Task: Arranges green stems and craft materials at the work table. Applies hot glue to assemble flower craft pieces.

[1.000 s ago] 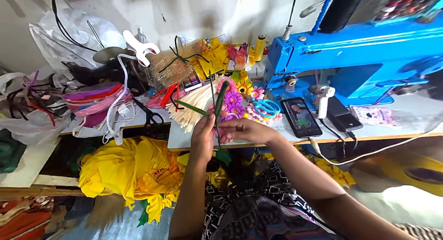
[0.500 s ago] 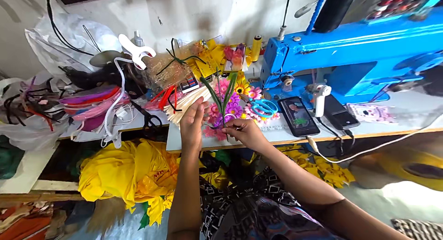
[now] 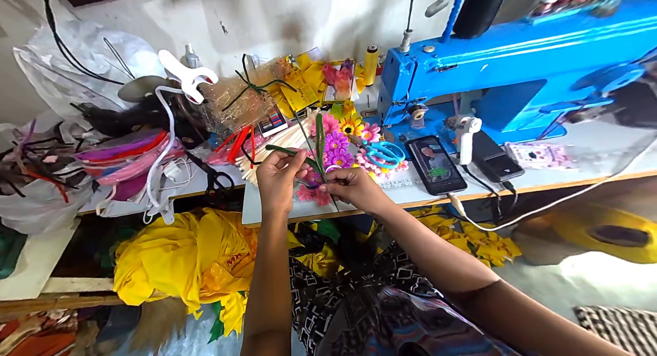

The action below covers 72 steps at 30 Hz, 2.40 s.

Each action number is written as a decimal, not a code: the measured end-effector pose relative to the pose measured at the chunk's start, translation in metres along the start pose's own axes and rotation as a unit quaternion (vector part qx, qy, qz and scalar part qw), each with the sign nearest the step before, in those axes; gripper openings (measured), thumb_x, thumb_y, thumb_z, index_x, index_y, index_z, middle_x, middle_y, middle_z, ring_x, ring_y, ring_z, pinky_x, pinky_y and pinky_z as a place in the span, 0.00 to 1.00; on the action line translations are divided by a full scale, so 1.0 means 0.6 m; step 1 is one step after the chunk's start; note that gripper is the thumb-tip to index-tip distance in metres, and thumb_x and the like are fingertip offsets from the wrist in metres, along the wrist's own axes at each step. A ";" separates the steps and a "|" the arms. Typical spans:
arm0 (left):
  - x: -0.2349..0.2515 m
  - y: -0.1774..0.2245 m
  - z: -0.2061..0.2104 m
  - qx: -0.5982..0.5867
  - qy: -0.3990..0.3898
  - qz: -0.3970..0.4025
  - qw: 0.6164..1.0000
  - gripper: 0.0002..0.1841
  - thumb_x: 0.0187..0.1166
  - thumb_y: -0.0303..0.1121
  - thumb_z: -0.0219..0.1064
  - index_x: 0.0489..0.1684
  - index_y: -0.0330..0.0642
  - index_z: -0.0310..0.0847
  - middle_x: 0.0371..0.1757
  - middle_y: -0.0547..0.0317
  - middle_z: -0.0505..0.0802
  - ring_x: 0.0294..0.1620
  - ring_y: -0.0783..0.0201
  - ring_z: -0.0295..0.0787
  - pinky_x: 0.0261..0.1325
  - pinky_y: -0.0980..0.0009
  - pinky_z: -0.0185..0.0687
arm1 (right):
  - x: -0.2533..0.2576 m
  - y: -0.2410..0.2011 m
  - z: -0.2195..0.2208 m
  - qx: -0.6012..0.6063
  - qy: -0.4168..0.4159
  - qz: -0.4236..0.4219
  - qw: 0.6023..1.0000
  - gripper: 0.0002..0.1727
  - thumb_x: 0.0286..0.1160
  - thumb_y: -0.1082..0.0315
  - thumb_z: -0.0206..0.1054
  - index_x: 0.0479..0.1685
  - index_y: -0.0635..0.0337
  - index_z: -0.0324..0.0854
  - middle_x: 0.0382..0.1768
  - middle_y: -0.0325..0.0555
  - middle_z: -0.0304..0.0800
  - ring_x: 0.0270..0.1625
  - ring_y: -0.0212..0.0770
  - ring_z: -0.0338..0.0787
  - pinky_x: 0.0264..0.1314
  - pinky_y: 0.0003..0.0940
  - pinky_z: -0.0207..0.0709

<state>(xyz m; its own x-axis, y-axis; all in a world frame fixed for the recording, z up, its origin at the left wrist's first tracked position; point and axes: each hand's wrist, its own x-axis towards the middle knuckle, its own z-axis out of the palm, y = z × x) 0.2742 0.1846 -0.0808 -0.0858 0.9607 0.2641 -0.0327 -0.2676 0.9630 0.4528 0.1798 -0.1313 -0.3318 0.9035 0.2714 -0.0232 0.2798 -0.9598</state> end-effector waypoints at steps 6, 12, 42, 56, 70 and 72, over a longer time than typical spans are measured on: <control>-0.011 -0.011 0.021 -0.056 0.092 0.007 0.994 0.04 0.78 0.28 0.73 0.42 0.48 0.84 0.37 0.69 0.94 0.33 0.76 0.93 0.38 0.80 0.90 | 0.004 0.002 0.022 0.083 0.036 0.011 0.996 0.03 0.75 0.77 0.72 0.42 0.64 0.89 0.26 0.37 0.90 0.20 0.23 0.82 0.23 0.18 0.79; -0.022 -0.023 0.001 0.019 -0.059 -0.014 0.998 0.15 0.91 0.38 0.57 0.61 0.38 0.82 0.53 0.62 0.92 0.49 0.72 0.90 0.58 0.69 0.87 | 0.006 0.000 0.018 0.039 0.019 0.018 0.999 0.05 0.75 0.75 0.73 0.44 0.66 0.89 0.27 0.38 0.90 0.20 0.23 0.81 0.22 0.17 0.77; -0.147 -0.040 0.021 0.021 -0.015 0.048 0.999 0.06 0.85 0.25 0.60 0.45 0.35 0.83 0.31 0.68 0.92 0.26 0.81 0.83 0.30 0.85 0.78 | -0.001 -0.019 -0.022 0.187 0.004 -0.095 0.978 0.07 0.70 0.80 0.72 0.42 0.62 0.90 0.31 0.36 0.95 0.27 0.25 0.89 0.30 0.20 0.85; -0.187 -0.070 0.045 0.009 0.028 0.017 0.999 0.06 0.85 0.25 0.60 0.46 0.31 0.80 0.30 0.67 0.91 0.24 0.81 0.83 0.26 0.86 0.78 | -0.024 0.014 -0.035 0.129 0.042 -0.190 0.973 0.11 0.65 0.83 0.75 0.40 0.57 0.86 0.38 0.37 0.95 0.32 0.27 0.91 0.35 0.22 0.88; -0.185 -0.077 0.036 -0.101 -0.075 -0.091 0.988 0.09 0.87 0.26 0.51 0.49 0.37 0.78 0.46 0.61 0.95 0.36 0.72 0.92 0.38 0.77 0.90 | -0.022 0.018 -0.080 0.217 -0.054 -0.146 0.964 0.08 0.71 0.77 0.71 0.41 0.52 0.85 0.33 0.36 0.92 0.28 0.26 0.89 0.29 0.22 0.85; -0.173 -0.072 0.037 -0.122 -0.070 -0.102 0.985 0.12 0.92 0.29 0.48 0.55 0.35 0.76 0.43 0.60 0.95 0.31 0.75 0.89 0.31 0.82 0.83 | -0.008 0.024 -0.076 0.212 -0.070 -0.129 0.966 0.07 0.72 0.77 0.71 0.40 0.52 0.84 0.32 0.35 0.93 0.27 0.26 0.89 0.28 0.22 0.85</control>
<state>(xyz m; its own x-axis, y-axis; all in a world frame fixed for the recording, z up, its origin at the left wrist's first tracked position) 0.3066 0.0979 -0.1485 0.0851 0.9924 0.0888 -0.2744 -0.0623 0.9596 0.4972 0.1946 -0.1433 -0.3862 0.7603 0.5223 -0.4964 0.3059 -0.8124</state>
